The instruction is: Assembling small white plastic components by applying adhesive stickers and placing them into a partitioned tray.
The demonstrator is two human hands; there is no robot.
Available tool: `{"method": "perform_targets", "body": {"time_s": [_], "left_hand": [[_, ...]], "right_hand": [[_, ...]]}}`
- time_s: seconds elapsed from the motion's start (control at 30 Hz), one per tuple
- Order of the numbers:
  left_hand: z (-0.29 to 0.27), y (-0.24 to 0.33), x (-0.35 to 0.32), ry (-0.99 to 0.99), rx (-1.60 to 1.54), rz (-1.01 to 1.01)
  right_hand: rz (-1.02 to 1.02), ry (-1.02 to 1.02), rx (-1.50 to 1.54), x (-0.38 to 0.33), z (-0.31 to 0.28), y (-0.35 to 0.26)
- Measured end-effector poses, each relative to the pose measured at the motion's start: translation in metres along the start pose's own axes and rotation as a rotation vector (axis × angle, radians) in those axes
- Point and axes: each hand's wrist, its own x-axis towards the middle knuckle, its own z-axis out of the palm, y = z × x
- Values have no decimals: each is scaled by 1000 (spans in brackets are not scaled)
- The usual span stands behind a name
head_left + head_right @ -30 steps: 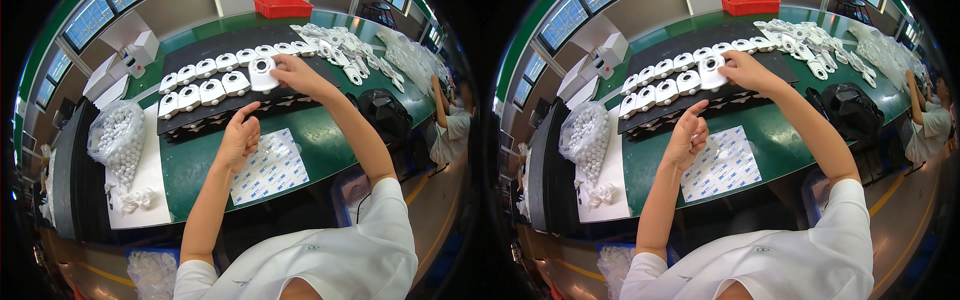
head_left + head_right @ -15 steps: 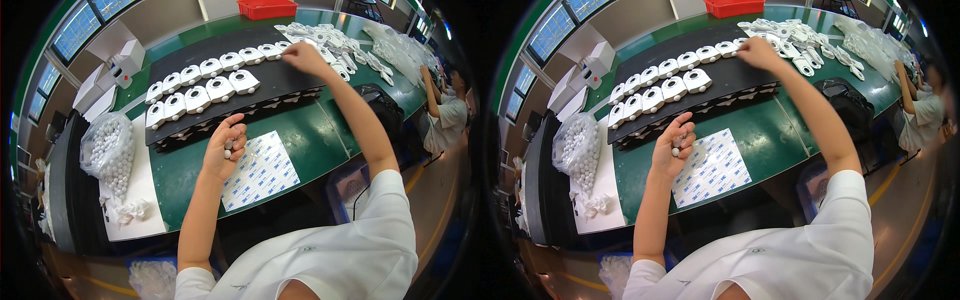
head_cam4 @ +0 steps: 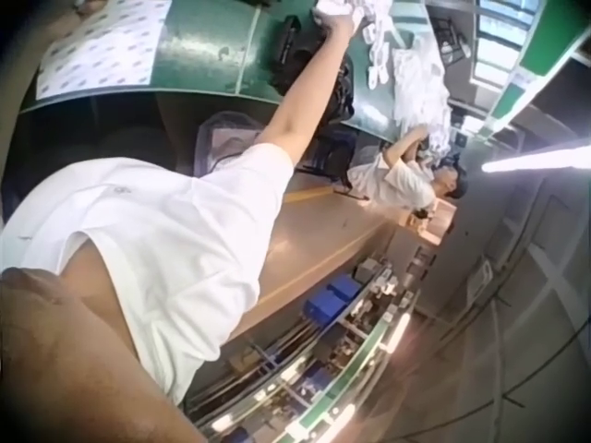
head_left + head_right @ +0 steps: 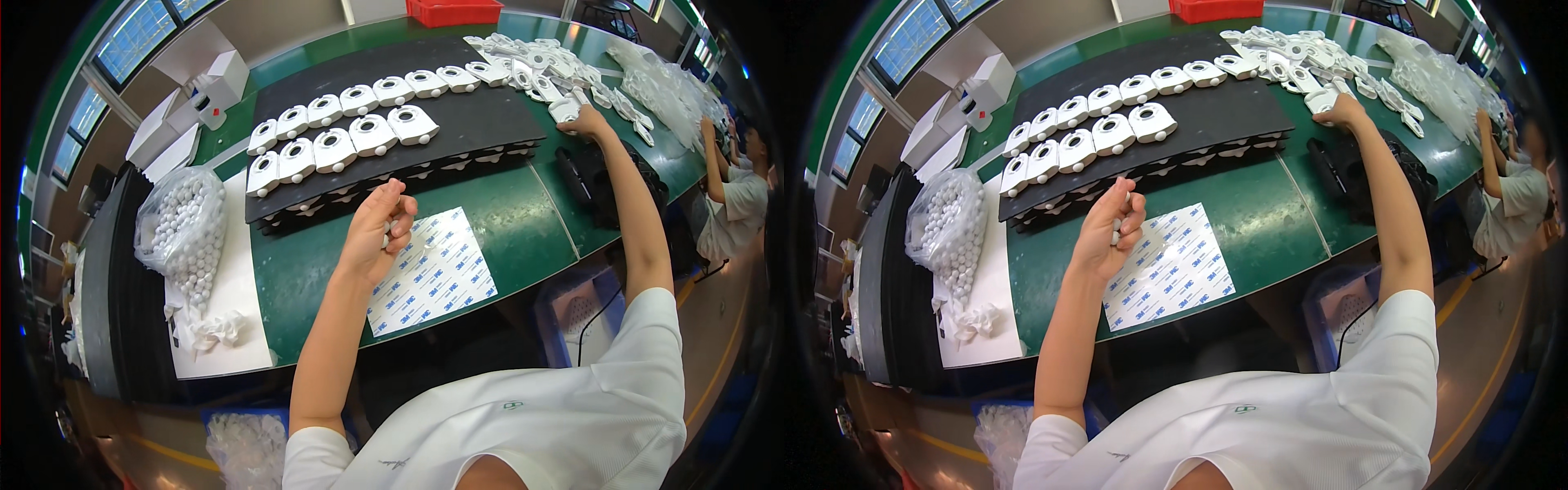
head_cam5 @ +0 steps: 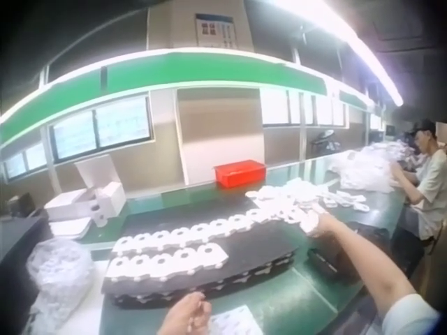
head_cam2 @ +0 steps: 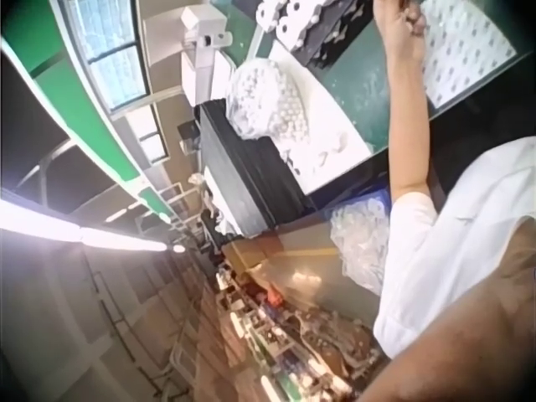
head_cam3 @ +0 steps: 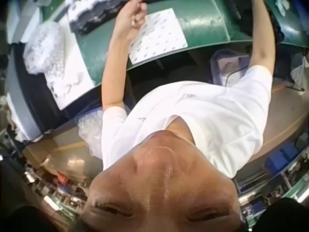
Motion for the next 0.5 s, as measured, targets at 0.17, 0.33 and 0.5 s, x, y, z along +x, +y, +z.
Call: {"method": "perform_targets", "body": {"time_s": [0.17,0.33,0.5], "left_hand": [[-3,0,-1,75,-27,33],[-6,1,0,11,-104,91],[-5,3,-1,-44,-142,163]], "right_hand": [[-27,159,193,-43,-33,-26],[-192,265,997,-128,-59,-71],[-414,-9,1106,-212,-48,-113]]}}
